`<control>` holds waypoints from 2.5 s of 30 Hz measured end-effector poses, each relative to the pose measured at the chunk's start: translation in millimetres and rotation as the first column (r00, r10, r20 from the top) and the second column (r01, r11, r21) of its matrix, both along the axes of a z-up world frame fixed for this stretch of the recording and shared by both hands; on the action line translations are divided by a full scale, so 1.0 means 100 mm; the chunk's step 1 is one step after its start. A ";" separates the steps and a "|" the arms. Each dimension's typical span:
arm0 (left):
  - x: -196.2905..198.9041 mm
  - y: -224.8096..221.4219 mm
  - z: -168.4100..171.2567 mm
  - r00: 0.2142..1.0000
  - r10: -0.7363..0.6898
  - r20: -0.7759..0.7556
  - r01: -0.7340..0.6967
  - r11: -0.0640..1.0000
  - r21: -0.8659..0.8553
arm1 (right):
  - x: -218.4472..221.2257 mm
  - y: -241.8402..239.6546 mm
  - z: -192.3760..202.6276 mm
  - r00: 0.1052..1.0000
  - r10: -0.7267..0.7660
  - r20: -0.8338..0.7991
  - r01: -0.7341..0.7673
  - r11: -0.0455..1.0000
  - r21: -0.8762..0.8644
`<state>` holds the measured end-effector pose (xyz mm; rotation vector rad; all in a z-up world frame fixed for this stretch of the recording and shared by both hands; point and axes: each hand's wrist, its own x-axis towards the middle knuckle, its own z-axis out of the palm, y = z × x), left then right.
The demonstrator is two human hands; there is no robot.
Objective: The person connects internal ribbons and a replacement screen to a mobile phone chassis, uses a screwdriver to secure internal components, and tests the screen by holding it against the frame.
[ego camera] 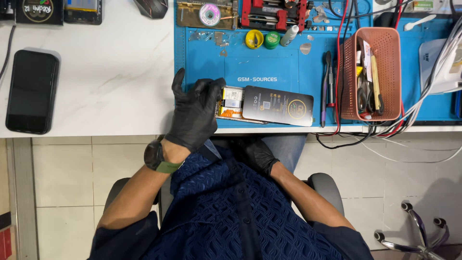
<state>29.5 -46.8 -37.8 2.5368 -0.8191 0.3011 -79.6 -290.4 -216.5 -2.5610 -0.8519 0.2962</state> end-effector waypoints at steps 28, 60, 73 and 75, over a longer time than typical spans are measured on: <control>-1.00 -0.50 0.11 0.994 0.074 -0.086 -0.112 0.749 -0.653 | 0.75 -0.94 2.08 0.979 -0.162 0.121 0.155 0.986 0.070; 0.69 2.09 0.07 0.618 0.338 -0.710 -0.715 0.618 -0.328 | 1.23 -0.09 2.14 0.987 -0.090 0.136 0.088 0.996 0.020; 0.74 1.80 0.07 0.652 0.679 -0.337 -0.743 0.660 -0.106 | 0.88 -0.02 2.39 0.805 -0.174 -0.568 0.578 0.448 0.682; 0.69 1.71 0.15 0.712 0.682 -0.170 -0.690 0.724 0.012 | 0.85 0.11 2.61 0.463 0.571 -0.677 0.805 0.048 0.591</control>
